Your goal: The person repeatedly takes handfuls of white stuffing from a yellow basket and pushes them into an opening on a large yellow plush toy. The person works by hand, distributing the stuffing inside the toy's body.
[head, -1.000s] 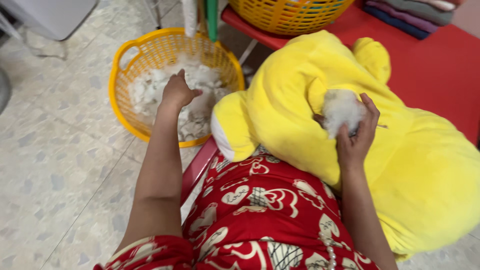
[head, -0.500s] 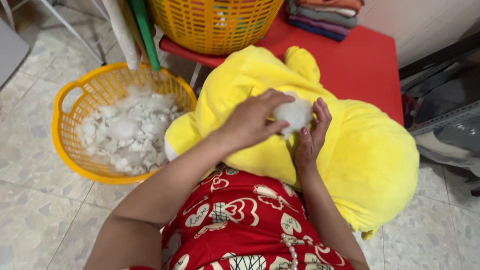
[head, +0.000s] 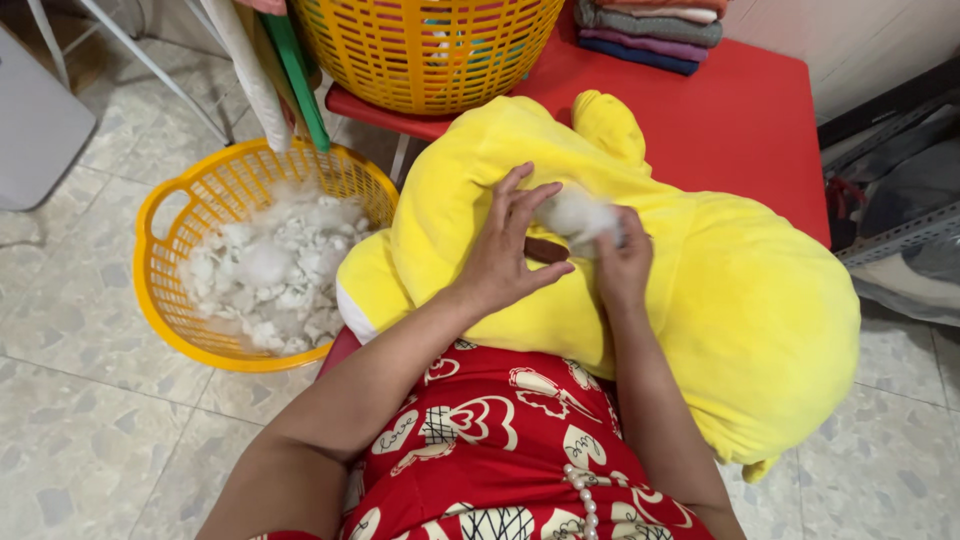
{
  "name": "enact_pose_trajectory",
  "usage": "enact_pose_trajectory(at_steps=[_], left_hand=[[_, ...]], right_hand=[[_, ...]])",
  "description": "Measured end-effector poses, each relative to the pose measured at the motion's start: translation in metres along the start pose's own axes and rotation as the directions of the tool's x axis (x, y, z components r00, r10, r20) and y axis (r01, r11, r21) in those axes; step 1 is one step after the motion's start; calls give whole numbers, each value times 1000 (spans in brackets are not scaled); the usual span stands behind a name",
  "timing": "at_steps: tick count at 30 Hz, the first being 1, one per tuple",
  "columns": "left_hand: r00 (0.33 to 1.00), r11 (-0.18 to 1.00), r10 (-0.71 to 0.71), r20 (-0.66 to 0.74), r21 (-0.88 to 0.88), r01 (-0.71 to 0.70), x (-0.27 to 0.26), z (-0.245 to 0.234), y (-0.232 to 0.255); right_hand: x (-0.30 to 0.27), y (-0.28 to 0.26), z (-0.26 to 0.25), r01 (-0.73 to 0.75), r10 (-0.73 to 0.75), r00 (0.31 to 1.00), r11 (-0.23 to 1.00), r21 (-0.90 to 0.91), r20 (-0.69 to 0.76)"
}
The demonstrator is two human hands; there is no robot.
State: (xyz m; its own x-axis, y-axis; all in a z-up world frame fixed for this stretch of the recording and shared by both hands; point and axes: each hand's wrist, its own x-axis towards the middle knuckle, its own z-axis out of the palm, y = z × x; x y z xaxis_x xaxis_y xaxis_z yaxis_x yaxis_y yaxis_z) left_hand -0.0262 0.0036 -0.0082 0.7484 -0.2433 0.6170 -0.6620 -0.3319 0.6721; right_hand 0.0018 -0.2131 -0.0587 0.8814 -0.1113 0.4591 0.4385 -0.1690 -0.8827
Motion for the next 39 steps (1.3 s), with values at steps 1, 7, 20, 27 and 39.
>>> enact_pose_trajectory(at_steps=[1, 7, 20, 27, 39], left_hand=[[1000, 1000, 0, 0, 12, 0, 1, 1, 1], [995, 990, 94, -27, 107, -90, 4, 2, 10], [975, 944, -184, 128, 299, 139, 64, 43, -21], [929, 885, -358, 93, -282, 370, 30, -3, -31], [978, 871, -194, -80, -473, 134, -17, -30, -6]], right_hand=[[3, 5, -5, -43, 45, 998, 997, 61, -38], [3, 20, -13, -108, 131, 989, 958, 264, -73], [-3, 28, -16, -16, 22, 999, 988, 155, -35], [-7, 27, -2, 9, -8, 1000, 999, -48, 12], [-16, -82, 17, 471, -435, 879, 727, -500, 196]])
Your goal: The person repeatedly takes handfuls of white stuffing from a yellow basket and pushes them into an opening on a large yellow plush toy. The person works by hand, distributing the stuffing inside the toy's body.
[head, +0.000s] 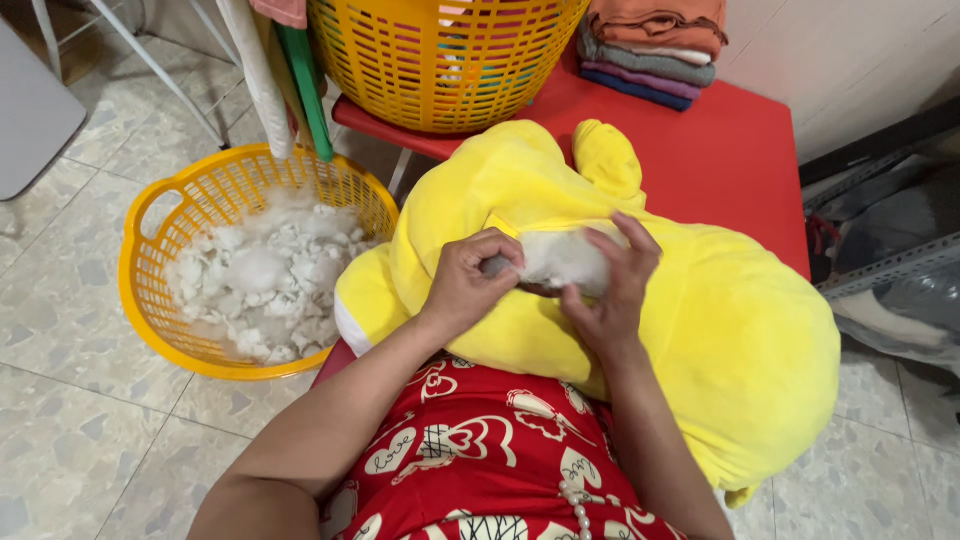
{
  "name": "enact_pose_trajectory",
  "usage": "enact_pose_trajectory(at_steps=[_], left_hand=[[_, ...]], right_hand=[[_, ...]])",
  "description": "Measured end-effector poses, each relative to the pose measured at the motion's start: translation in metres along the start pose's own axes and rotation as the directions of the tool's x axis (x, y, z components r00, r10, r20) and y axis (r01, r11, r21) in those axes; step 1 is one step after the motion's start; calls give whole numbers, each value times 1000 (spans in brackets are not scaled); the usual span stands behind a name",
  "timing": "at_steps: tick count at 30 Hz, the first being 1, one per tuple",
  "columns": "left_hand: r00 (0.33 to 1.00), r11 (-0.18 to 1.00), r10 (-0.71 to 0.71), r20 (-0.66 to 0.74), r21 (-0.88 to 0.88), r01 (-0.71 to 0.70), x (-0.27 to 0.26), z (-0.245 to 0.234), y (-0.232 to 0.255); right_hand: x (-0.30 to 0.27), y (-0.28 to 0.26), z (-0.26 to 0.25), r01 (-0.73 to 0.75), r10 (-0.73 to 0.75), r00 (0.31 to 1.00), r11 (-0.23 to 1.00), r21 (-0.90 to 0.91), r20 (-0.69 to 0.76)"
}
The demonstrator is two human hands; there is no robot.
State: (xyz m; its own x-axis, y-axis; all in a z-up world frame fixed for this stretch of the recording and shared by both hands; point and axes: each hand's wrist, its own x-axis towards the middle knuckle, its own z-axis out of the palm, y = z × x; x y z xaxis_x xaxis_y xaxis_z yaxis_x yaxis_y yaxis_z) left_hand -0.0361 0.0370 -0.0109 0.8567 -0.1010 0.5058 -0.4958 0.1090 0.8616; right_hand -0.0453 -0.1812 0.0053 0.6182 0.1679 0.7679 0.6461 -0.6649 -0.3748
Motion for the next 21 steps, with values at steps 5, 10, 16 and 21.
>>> enact_pose_trajectory(at_steps=[5, 10, 16, 21], left_hand=[[998, 1000, -3, -57, -4, 2, -2, -1, 14], [994, 1000, 9, -108, -26, -12, -6, -8, 32], [981, 998, 20, -194, -56, -32, -4, -34, 37], [949, 981, -42, -312, -191, -19, 2, -64, 33]], right_hand=[[36, -27, 11, 132, -103, 961, 987, -96, 258], [34, -23, 24, 22, -3, 972, 997, -78, 237], [24, -7, 27, -114, 118, 963, 993, -32, 244], [17, -1, 30, -149, 151, 958, 988, -27, 244]])
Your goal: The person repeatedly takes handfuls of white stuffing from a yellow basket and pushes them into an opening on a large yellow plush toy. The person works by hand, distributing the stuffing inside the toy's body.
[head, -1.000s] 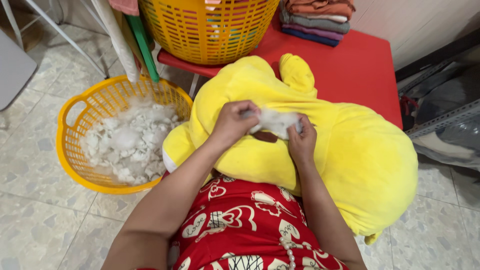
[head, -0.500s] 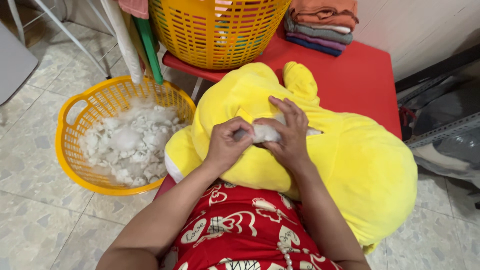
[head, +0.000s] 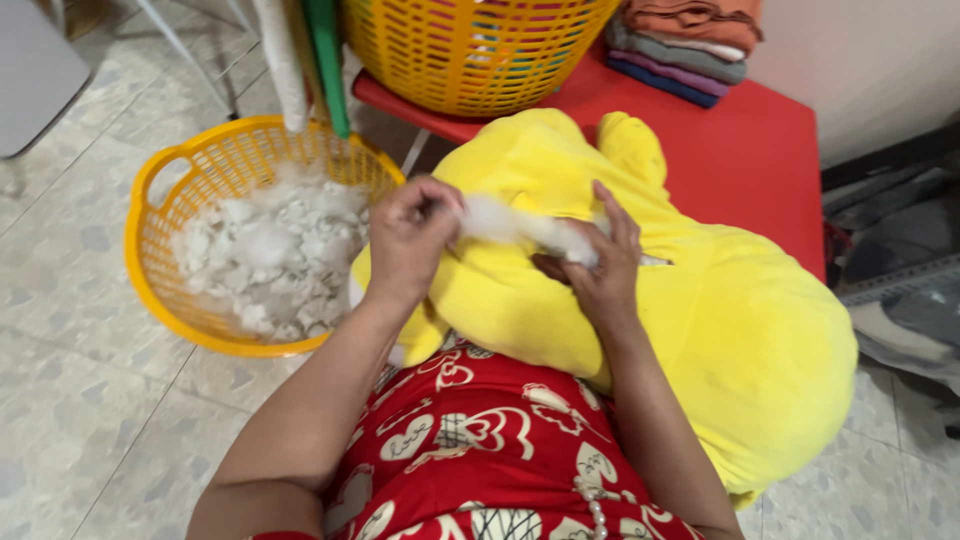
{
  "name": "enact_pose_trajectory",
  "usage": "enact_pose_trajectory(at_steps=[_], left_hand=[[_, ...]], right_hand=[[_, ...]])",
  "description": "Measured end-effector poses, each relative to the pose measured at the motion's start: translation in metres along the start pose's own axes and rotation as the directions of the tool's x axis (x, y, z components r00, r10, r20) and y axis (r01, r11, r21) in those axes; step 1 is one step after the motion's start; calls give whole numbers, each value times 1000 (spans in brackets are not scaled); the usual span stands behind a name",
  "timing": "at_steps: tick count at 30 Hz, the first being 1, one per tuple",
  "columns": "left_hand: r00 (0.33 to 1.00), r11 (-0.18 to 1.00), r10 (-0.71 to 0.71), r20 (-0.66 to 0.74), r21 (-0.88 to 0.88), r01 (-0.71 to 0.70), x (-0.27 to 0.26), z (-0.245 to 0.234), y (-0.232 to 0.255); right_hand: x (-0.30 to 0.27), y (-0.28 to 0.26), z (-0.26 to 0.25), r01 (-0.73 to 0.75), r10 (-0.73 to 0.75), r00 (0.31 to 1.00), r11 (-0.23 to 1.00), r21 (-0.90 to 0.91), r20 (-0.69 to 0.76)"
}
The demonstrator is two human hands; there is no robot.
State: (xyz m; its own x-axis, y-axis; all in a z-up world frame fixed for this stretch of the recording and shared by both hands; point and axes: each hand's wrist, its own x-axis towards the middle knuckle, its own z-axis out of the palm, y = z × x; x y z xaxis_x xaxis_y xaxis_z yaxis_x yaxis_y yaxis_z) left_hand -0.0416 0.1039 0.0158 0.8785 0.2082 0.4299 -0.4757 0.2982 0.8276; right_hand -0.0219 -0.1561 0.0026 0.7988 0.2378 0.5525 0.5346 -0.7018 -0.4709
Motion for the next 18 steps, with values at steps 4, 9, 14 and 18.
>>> enact_pose_trajectory(at_steps=[4, 9, 14, 18], left_hand=[[976, 988, -68, -209, -151, 36, 18, -41, -6], [921, 981, 89, -379, -127, -147, 54, -149, -36], [825, 1000, -25, -565, -14, 21, 46, -238, -99], [544, 850, -431, -720, -123, 511, 20, -261, -139]], right_hand=[[-7, 18, 3, -2, 4, 1000, 995, 96, -21], [-14, 33, 2, 46, -40, 996, 996, 70, -84], [-27, 22, -5, 21, -25, 978, 1000, -23, -207], [-36, 18, -10, 13, -23, 967, 999, -43, -254]])
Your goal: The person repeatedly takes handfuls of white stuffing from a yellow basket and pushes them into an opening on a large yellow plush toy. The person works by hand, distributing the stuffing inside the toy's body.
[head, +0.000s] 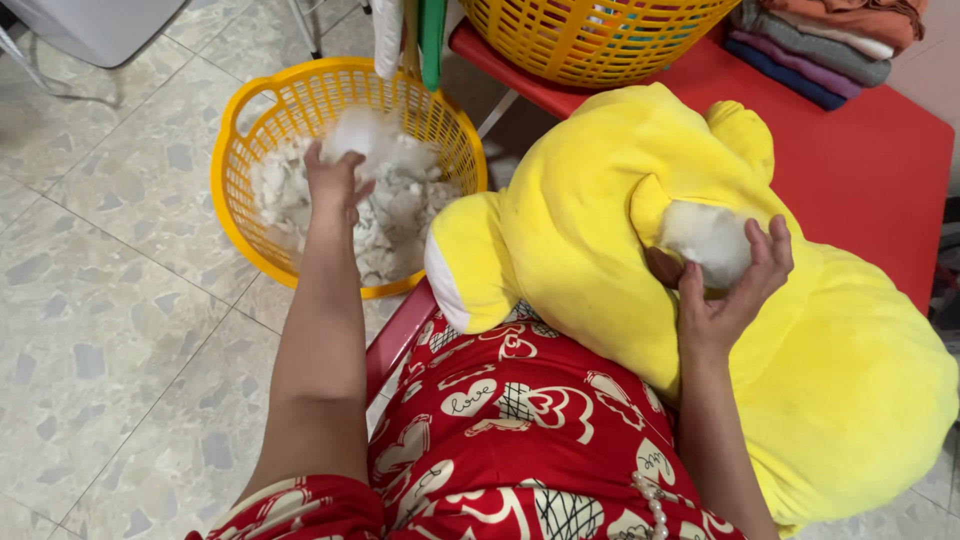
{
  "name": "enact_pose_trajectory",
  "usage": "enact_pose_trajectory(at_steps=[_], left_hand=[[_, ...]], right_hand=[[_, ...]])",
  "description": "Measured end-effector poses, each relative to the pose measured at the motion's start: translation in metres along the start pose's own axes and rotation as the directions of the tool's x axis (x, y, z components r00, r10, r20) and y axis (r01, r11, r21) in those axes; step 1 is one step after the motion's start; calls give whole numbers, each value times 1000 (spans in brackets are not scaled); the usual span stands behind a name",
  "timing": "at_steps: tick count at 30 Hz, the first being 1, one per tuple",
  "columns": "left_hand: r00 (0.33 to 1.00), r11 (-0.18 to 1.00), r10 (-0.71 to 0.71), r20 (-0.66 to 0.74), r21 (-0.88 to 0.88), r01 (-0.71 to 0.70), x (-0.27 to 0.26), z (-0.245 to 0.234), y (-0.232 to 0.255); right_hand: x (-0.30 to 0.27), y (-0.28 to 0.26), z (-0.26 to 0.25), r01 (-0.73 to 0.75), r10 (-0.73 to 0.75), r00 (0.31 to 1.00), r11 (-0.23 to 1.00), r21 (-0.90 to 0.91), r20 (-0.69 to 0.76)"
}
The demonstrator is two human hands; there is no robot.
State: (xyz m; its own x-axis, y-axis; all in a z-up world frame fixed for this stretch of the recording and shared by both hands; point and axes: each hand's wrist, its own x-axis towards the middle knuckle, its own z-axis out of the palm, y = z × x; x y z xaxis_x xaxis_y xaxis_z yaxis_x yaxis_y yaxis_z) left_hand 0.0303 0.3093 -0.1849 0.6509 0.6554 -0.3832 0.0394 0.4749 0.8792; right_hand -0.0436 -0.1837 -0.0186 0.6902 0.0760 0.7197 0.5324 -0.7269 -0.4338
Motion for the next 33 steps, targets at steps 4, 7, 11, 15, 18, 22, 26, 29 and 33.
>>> enact_pose_trajectory(at_steps=[4, 7, 11, 15, 18, 22, 26, 29, 33], left_hand=[[1000, 998, -17, -20, 53, 18, -7, 13, -7], [976, 990, 141, 166, -25, -139, -31, 41, 12], [741, 891, 452, 496, -205, -406, -103, 89, 47], [443, 797, 519, 731, -228, -559, -215, 138, 61], [249, 824, 268, 930, -88, -560, -284, 176, 66], [-37, 413, 316, 948, -173, -894, -336, 213, 56], [-182, 43, 367, 912, -212, -976, -346, 236, 42], [27, 214, 219, 975, -21, -977, -335, 238, 38], [73, 273, 149, 986, 30, -962, -320, 230, 45]], right_hand=[[-5, 1, -5, -17, 17, 999, 1000, 14, -28], [-4, 1, -5, -82, 82, 996, 997, -2, -36], [-5, 6, -1, -223, 225, 974, 973, 59, -39], [-9, 18, 1, -308, 316, 949, 935, 175, -15], [-11, 25, 3, -231, 266, 964, 842, 487, -3], [-11, 28, -2, -242, 344, 939, 704, 668, -22], [-5, 27, -12, -272, 376, 925, 569, 777, 48], [-7, 22, -12, -277, 323, 940, 537, 797, 109], [-2, 19, -5, -184, 253, 966, 536, 824, 51]])
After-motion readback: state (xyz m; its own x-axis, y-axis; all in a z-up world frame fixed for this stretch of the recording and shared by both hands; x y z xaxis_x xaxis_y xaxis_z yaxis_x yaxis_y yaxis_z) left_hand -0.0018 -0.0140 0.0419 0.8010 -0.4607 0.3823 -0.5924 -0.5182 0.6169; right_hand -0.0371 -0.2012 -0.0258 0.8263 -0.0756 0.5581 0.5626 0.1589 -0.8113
